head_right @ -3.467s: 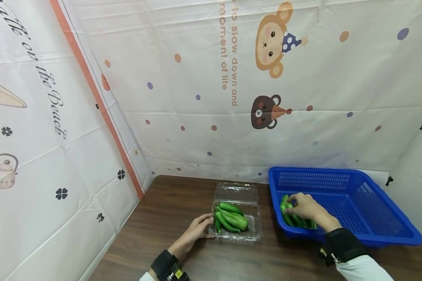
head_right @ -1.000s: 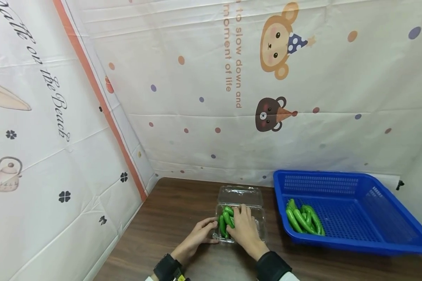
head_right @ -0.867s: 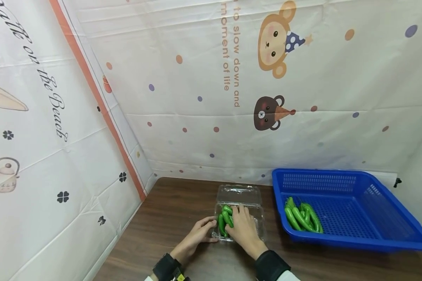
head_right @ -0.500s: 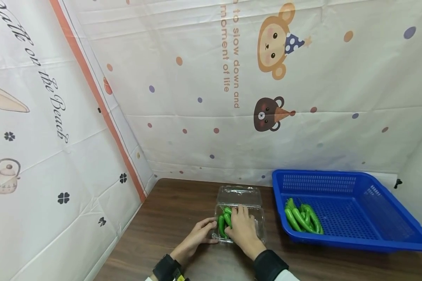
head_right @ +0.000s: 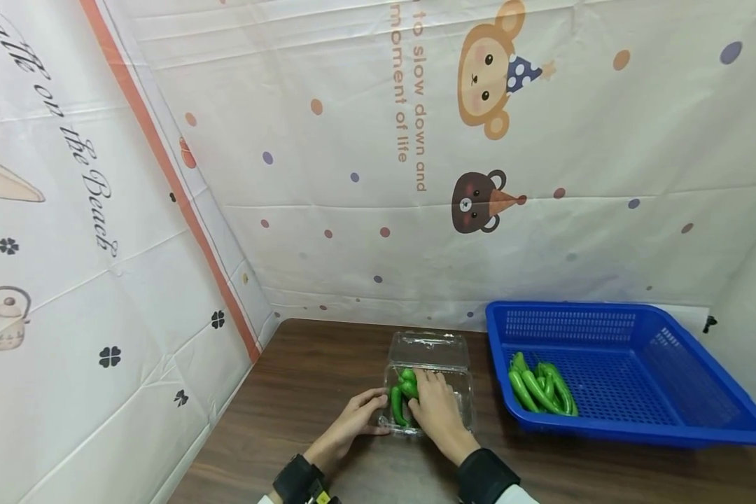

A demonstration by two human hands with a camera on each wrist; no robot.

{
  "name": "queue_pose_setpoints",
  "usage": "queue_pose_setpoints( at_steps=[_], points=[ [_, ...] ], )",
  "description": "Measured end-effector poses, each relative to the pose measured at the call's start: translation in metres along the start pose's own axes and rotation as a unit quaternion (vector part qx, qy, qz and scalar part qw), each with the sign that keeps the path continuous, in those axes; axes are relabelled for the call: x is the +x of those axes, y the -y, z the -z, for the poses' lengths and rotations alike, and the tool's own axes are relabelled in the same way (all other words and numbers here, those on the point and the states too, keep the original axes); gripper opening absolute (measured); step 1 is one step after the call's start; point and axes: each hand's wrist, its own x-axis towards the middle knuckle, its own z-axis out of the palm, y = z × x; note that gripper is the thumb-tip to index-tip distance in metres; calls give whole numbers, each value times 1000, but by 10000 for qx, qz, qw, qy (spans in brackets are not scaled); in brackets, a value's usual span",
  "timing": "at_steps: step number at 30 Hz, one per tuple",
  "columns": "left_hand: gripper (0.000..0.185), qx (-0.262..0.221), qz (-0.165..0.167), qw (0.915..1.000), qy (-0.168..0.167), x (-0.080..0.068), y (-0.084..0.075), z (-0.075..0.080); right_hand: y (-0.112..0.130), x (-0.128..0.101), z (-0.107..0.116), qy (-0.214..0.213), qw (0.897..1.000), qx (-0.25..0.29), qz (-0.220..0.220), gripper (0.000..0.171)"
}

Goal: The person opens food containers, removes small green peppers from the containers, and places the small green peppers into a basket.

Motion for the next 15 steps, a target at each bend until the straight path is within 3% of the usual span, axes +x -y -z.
queue_pose_setpoints(
  at_steps=[9, 15],
  points=[
    [59, -27, -1, 10000, 16, 0, -1, 1, -6, 1, 3, -15, 9988, 496, -13, 49],
    [59, -2, 57, 10000, -2, 0, 0, -1, -7, -1, 1, -328, 9984, 376, 253, 45]
  ],
)
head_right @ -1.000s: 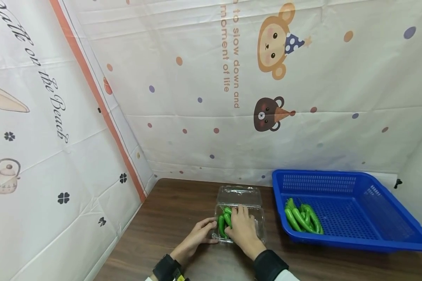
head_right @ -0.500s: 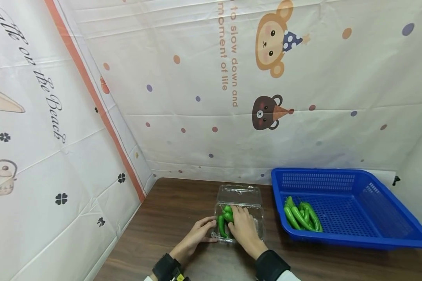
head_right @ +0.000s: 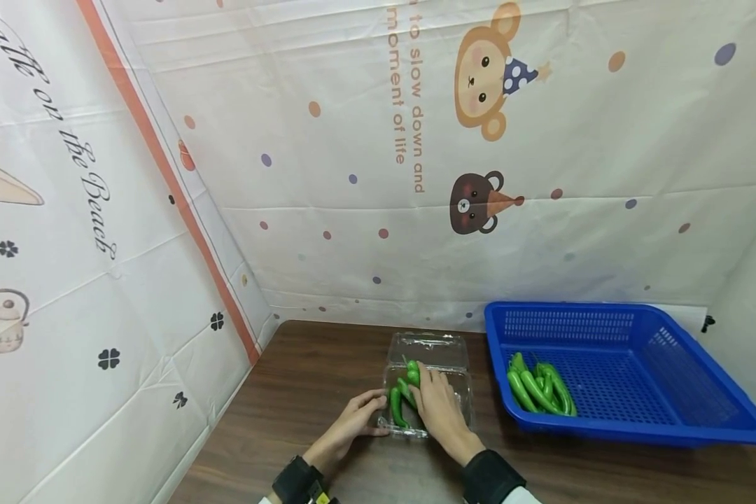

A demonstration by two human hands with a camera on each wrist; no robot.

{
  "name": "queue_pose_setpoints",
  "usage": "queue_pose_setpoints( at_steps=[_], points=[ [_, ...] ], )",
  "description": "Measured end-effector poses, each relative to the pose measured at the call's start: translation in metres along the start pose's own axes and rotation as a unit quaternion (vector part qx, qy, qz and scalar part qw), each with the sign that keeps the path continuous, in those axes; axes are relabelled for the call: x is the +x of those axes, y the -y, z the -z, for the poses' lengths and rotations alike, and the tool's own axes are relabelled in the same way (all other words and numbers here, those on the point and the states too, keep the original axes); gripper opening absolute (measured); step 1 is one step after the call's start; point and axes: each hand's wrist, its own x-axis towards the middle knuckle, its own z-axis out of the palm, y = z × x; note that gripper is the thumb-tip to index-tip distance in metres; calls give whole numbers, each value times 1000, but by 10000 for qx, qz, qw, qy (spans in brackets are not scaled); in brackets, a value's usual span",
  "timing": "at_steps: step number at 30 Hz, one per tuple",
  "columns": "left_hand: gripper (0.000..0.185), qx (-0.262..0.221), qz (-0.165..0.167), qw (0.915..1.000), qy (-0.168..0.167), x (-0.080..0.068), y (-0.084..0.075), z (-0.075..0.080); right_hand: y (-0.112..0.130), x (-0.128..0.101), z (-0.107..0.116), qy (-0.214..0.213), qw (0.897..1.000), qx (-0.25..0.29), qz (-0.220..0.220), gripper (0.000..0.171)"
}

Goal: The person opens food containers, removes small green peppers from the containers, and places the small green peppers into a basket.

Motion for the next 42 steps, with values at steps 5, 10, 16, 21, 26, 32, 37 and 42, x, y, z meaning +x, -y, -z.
queue_pose_setpoints(
  at_steps=[5, 10, 16, 21, 26, 32, 37, 42],
  points=[
    [58, -11, 0, 10000, 5, 1, 1, -2, -1, -1, 1, -291, 9995, -60, 76, 41],
    [57, -2, -8, 10000, -4, 1, 2, -4, 3, 1, 6, -192, 9998, 23, 35, 42],
    [57, 33, -37, 10000, 18, 2, 1, -4, 10, 8, 22, 92, 9997, 227, -39, 44],
    [58, 34, -35, 10000, 34, 0, 1, -4, 15, 16, 41, 479, 9979, 394, -173, 47],
    [57, -6, -73, 10000, 25, -1, 0, 0, 16, 29, 62, 561, 9975, 400, -153, 46],
    [55, 50, -197, 9998, -26, -2, 1, 3, 12, 45, 91, 364, 9988, 281, 147, 43],
    [55, 44, -237, 9997, -23, -1, 1, 1, 6, 54, 116, 254, 9989, 58, 383, 43],
    [55, 30, -179, 9998, -20, -2, 1, -1, -4, 58, 136, 46, 9975, -395, 588, 45]
  ],
)
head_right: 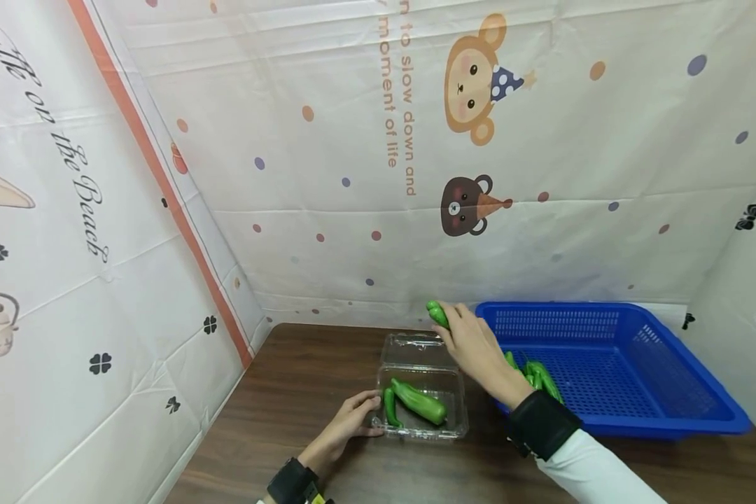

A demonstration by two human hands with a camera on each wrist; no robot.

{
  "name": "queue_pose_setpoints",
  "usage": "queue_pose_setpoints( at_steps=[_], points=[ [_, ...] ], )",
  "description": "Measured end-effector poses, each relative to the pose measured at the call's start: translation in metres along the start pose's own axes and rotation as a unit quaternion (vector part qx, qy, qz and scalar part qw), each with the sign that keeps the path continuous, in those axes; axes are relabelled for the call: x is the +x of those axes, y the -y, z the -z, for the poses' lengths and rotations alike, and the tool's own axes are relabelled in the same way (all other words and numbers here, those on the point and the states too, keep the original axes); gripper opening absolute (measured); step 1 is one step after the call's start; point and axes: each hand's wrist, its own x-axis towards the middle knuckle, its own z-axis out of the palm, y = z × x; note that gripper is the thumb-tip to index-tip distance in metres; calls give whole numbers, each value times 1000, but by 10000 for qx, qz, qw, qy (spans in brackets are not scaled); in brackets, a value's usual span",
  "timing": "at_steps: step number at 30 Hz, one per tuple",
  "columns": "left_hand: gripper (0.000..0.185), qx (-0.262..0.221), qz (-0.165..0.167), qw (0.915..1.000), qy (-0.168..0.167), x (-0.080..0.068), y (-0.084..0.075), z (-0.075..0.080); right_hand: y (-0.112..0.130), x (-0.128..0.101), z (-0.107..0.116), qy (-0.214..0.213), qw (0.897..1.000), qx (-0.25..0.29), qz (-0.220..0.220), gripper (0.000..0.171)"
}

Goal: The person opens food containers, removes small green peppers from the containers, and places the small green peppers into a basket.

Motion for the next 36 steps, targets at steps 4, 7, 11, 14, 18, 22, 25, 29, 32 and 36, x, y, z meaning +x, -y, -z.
queue_pose_setpoints(
  at_steps=[4, 7, 11, 14, 18, 22, 25, 29, 32, 36],
  points=[
    [55, 16, 4, 10000, -1, 0, 1, 0, -8, 2, 16, -118, 9998, -153, -1, 46],
    [54, 12, -20, 10000, 18, 1, 1, 0, -12, 2, 29, -259, 9994, -222, -30, 46],
    [54, -14, -68, 10000, 40, 2, 1, 0, -18, -1, 42, -402, 9987, -298, -71, 48],
    [55, -19, -36, 10000, 51, 2, 1, 0, -23, -3, 51, -515, 9980, -342, -140, 50],
    [54, -9, 28, 10000, 44, 2, 2, 1, -32, -7, 61, -734, 9961, -413, -259, 52],
    [54, -25, 26, 10000, 20, 2, 3, 2, -41, -11, 66, -899, 9942, -502, -320, 53],
    [55, -58, 21, 10000, 38, 2, 3, 2, -48, -14, 68, -934, 9933, -558, -379, 55],
    [54, -69, 18, 10000, 57, 2, 3, 2, -58, -20, 69, -792, 9934, -622, -555, 56],
    [54, -58, 11, 10000, 52, 2, 3, 2, -67, -23, 67, -604, 9934, -651, -722, 56],
    [54, -68, -3, 10000, 34, 1, 3, 2, -84, -27, 64, -249, 9935, -540, -971, 54]
  ],
)
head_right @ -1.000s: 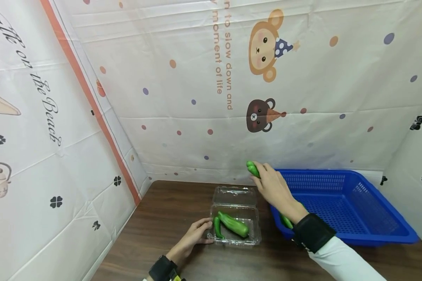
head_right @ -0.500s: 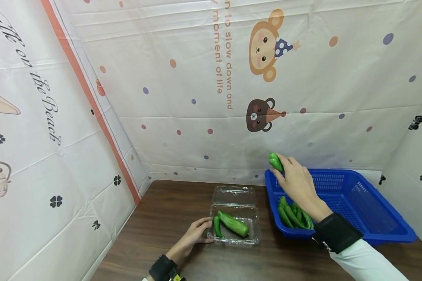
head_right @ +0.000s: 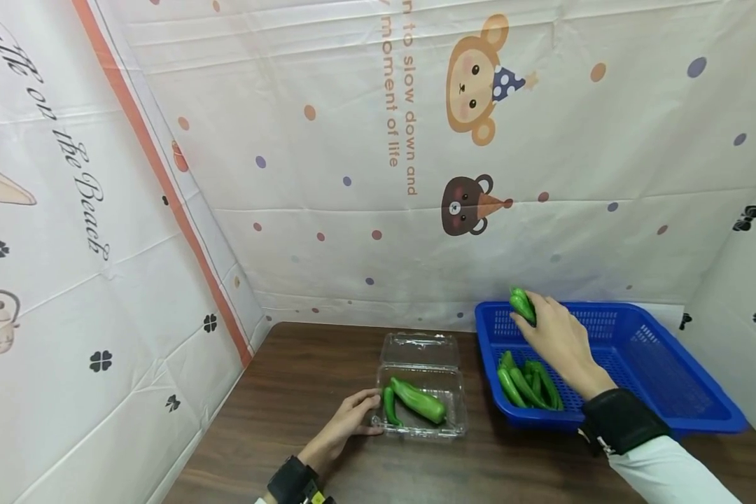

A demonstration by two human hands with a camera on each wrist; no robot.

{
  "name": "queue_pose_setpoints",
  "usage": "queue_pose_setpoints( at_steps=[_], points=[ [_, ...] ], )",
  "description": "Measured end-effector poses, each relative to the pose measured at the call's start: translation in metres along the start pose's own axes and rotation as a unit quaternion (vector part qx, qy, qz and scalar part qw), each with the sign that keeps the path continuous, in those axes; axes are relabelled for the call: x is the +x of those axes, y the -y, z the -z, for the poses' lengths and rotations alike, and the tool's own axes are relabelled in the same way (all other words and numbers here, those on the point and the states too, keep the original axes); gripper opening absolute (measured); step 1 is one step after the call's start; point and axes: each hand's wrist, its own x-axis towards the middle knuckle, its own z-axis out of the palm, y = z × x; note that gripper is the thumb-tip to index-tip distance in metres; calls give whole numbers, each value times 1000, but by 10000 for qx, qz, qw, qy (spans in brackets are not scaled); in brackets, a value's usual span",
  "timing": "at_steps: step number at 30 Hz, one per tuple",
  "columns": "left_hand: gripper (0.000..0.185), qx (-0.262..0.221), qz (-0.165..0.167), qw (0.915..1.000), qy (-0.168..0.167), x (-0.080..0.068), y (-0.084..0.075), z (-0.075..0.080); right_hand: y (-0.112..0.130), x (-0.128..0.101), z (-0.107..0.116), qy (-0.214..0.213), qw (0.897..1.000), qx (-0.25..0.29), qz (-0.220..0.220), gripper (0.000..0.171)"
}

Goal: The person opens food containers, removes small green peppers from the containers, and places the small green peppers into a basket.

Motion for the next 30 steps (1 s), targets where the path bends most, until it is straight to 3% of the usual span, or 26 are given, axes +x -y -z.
queue_pose_setpoints(
  at_steps=[7, 17, 24, 30],
  points=[
    [54, -3, 24, 10000, -71, -1, 0, -1, -29, -5, -9, 660, 9969, -33, -432, 58],
    [54, -52, 2, 10000, -36, -1, -1, -1, -43, -21, -23, 1304, 9894, 65, -642, 60],
    [55, -27, -7, 10000, -12, -1, -3, -1, -48, -25, -31, 2186, 9731, -82, -727, 64],
    [55, -37, 8, 10000, 23, -1, -2, -1, -50, -27, -36, 2603, 9618, -268, -806, 66]
  ],
)
